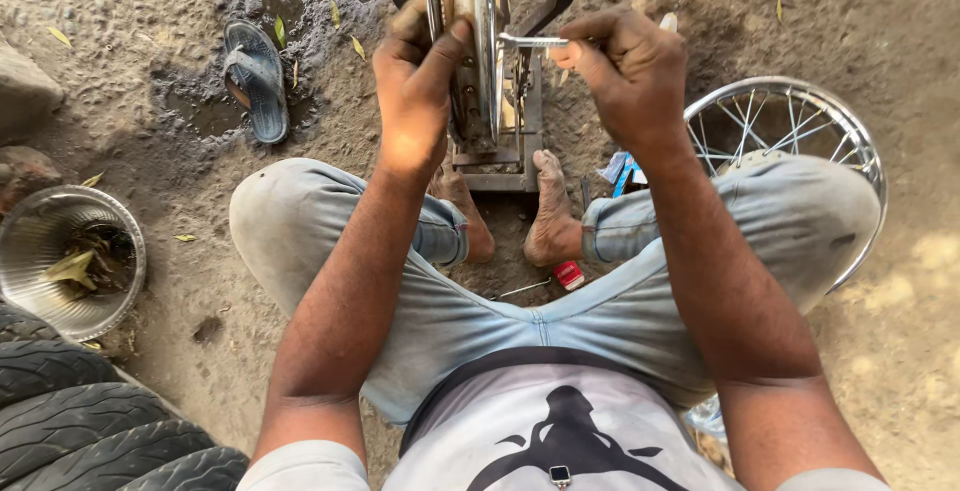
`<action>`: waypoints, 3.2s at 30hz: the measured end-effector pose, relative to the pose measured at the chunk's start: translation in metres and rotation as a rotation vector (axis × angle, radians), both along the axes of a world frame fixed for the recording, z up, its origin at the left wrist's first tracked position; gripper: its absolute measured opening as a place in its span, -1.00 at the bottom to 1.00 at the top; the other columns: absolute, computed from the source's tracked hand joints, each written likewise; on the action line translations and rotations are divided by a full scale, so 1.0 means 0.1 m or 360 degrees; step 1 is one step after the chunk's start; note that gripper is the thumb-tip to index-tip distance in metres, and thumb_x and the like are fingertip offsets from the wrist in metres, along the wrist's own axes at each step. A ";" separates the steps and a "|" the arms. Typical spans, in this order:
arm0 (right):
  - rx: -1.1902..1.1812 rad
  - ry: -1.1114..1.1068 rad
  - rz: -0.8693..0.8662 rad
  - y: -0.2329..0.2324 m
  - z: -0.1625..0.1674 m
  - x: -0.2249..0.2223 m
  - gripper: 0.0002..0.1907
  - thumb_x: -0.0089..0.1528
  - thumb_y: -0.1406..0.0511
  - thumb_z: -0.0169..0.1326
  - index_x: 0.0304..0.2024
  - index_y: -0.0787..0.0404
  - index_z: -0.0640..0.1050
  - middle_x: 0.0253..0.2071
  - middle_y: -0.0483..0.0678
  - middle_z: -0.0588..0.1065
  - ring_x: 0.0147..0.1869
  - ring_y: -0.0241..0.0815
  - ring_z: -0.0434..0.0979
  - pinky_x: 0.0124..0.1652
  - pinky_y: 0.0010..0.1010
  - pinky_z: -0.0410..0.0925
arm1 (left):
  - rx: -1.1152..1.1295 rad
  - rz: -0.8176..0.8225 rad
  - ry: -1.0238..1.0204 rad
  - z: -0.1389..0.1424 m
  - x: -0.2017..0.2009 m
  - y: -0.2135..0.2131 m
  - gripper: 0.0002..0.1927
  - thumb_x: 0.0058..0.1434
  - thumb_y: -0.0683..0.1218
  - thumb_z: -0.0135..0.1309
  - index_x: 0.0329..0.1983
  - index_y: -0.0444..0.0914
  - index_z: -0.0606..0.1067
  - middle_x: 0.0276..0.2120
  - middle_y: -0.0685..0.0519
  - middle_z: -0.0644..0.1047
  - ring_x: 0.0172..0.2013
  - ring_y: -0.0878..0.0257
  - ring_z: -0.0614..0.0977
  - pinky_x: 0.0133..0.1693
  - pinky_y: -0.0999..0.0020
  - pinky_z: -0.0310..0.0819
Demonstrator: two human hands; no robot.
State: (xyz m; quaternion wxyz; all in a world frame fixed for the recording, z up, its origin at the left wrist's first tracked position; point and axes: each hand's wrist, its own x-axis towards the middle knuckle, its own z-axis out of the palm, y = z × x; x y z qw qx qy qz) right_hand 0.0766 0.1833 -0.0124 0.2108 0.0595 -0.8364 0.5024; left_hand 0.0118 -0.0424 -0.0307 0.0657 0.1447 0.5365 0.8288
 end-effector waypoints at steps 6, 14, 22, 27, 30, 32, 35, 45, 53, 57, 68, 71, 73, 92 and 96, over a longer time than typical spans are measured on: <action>-0.0304 0.0013 0.0149 -0.12 0.08 -0.12 -0.90 0.38 0.58 0.10 -0.07 0.42 0.58 -0.17 0.07 0.62 -0.07 -0.22 0.68 -0.06 -0.46 0.54 | -0.0019 0.0154 0.0239 0.05 -0.17 0.18 -0.81 0.49 -0.20 0.12 0.11 -0.32 0.50 -0.15 0.12 0.61 -0.15 0.42 0.59 -0.06 0.49 0.48; -0.0732 0.0062 0.0246 -0.11 0.05 -0.29 -0.88 0.45 0.55 0.08 0.03 0.38 0.53 -0.09 0.09 0.62 0.01 -0.16 0.69 0.05 -0.37 0.57 | -0.0239 0.0372 0.0528 -0.01 -0.21 0.19 -0.77 0.56 -0.18 0.12 0.21 -0.35 0.51 -0.08 0.08 0.57 -0.11 0.44 0.56 -0.03 0.55 0.48; -0.0494 0.0095 0.0486 -0.11 0.02 -0.66 -0.95 0.47 0.49 0.12 -0.05 0.32 0.51 -0.13 0.03 0.58 -0.07 -0.24 0.65 0.00 -0.36 0.60 | 0.0077 0.0073 0.0114 0.07 -0.18 0.10 -0.67 0.40 -0.20 0.10 0.20 -0.38 0.48 -0.23 0.10 0.61 -0.34 0.48 0.55 -0.32 0.56 0.43; -0.0170 0.0041 0.0652 0.00 0.38 -0.78 -0.92 0.50 0.55 0.07 0.00 0.34 0.48 -0.09 0.01 0.55 -0.09 -0.26 0.65 -0.05 -0.46 0.57 | 0.0215 0.0119 -0.0059 0.13 -0.15 0.11 -0.75 0.34 -0.22 0.16 0.05 -0.40 0.54 -0.25 0.13 0.62 -0.30 0.47 0.57 -0.23 0.55 0.46; -0.0616 -0.0152 0.0486 -0.05 0.51 -0.94 -0.83 0.38 0.55 0.08 -0.02 0.30 0.44 -0.28 -0.05 0.57 -0.23 -0.30 0.62 -0.15 -0.48 0.51 | 0.0141 0.0184 -0.0119 0.11 -0.15 0.15 -0.78 0.33 -0.21 0.21 0.02 -0.38 0.58 -0.36 0.14 0.61 -0.44 0.48 0.52 -0.40 0.55 0.39; -0.0500 -0.0069 0.0473 -0.07 0.55 -1.04 -0.81 0.39 0.54 0.10 0.03 0.32 0.43 -0.30 -0.06 0.55 -0.24 -0.31 0.60 -0.16 -0.48 0.49 | 0.0181 0.0181 -0.0096 0.07 -0.16 0.17 -0.80 0.34 -0.22 0.21 0.01 -0.36 0.58 -0.32 0.14 0.63 -0.38 0.48 0.56 -0.33 0.55 0.43; -0.0353 0.0010 0.0411 -0.08 0.52 -1.08 -0.84 0.40 0.52 0.08 0.02 0.32 0.45 -0.30 -0.07 0.55 -0.26 -0.32 0.58 -0.20 -0.50 0.48 | 0.0189 0.0197 -0.0039 -0.01 -0.18 0.17 -0.80 0.34 -0.21 0.21 0.00 -0.35 0.59 -0.34 0.13 0.62 -0.40 0.48 0.55 -0.36 0.54 0.41; -0.1055 -0.0102 0.0137 -0.49 -0.46 -0.43 -0.97 0.41 0.42 0.06 -0.11 0.25 0.49 -0.30 -0.14 0.52 -0.32 -0.36 0.46 -0.29 -0.47 0.39 | 0.0130 0.0139 0.0135 -0.03 -0.19 0.16 -0.87 0.37 -0.21 0.15 -0.07 -0.35 0.58 -0.32 0.13 0.61 -0.34 0.46 0.56 -0.28 0.50 0.47; -0.0808 -0.0177 0.0339 -0.43 -0.46 -0.32 -0.93 0.43 0.42 0.04 -0.08 0.30 0.55 -0.33 -0.10 0.55 -0.33 -0.31 0.48 -0.27 -0.43 0.37 | -0.0338 0.0237 0.0518 0.00 -0.26 0.06 -0.84 0.36 -0.20 0.12 -0.04 -0.33 0.59 -0.26 0.05 0.68 -0.25 0.26 0.66 -0.15 0.23 0.59; 0.1050 0.0722 -0.0168 -0.41 -0.29 -0.34 -0.88 0.38 0.38 0.09 -0.07 0.29 0.59 -0.14 0.05 0.63 -0.16 -0.12 0.58 -0.15 -0.32 0.41 | -0.0793 0.0397 0.0547 0.18 -0.27 0.01 -0.82 0.20 -0.15 0.19 -0.17 -0.30 0.65 -0.42 0.02 0.63 -0.39 0.24 0.68 -0.25 0.25 0.56; 0.0138 -0.0466 0.0351 -0.05 0.10 -0.61 -0.84 0.35 0.32 0.16 -0.09 0.28 0.66 -0.36 -0.22 0.54 -0.33 -0.38 0.39 -0.34 -0.49 0.28 | 0.0177 0.0100 -0.0022 0.13 -0.06 0.08 -0.84 0.26 -0.22 0.19 -0.12 -0.39 0.60 -0.35 0.05 0.64 -0.39 0.44 0.59 -0.36 0.48 0.50; 0.0057 -0.0610 0.0187 -0.15 -0.21 -0.48 -0.81 0.35 0.34 0.09 -0.09 0.21 0.70 -0.50 -0.18 0.50 -0.43 -0.33 0.40 -0.42 -0.48 0.23 | 0.0296 -0.0034 -0.0142 0.07 -0.10 0.11 -0.83 0.24 -0.22 0.15 -0.13 -0.38 0.57 -0.38 0.05 0.64 -0.43 0.40 0.64 -0.36 0.43 0.58; 0.0183 -0.0567 0.0139 -0.21 -0.41 -0.44 -0.85 0.38 0.33 0.07 -0.17 0.21 0.66 -0.50 -0.17 0.51 -0.43 -0.32 0.47 -0.41 -0.48 0.30 | 0.0214 0.0031 -0.0107 0.05 -0.11 0.11 -0.82 0.23 -0.22 0.16 -0.13 -0.41 0.58 -0.39 0.07 0.63 -0.42 0.41 0.61 -0.38 0.42 0.55; 0.0008 -0.0131 0.0212 -0.29 0.66 -0.77 -0.84 0.39 0.49 0.09 0.02 0.41 0.53 -0.25 -0.07 0.56 -0.22 -0.40 0.54 -0.21 -0.57 0.43 | 0.0159 -0.0102 -0.0138 -0.07 -0.18 0.08 -0.72 0.19 -0.25 0.22 -0.02 -0.33 0.53 -0.25 0.12 0.61 -0.24 0.47 0.56 -0.17 0.51 0.47; -0.0219 -0.0386 0.0038 -0.33 0.58 -0.76 -0.90 0.38 0.45 0.07 -0.07 0.38 0.56 -0.34 -0.10 0.55 -0.32 -0.42 0.54 -0.29 -0.57 0.46 | 0.0156 -0.0106 -0.0128 -0.07 -0.15 0.05 -0.74 0.19 -0.26 0.21 -0.04 -0.33 0.55 -0.25 0.16 0.59 -0.26 0.48 0.54 -0.19 0.53 0.43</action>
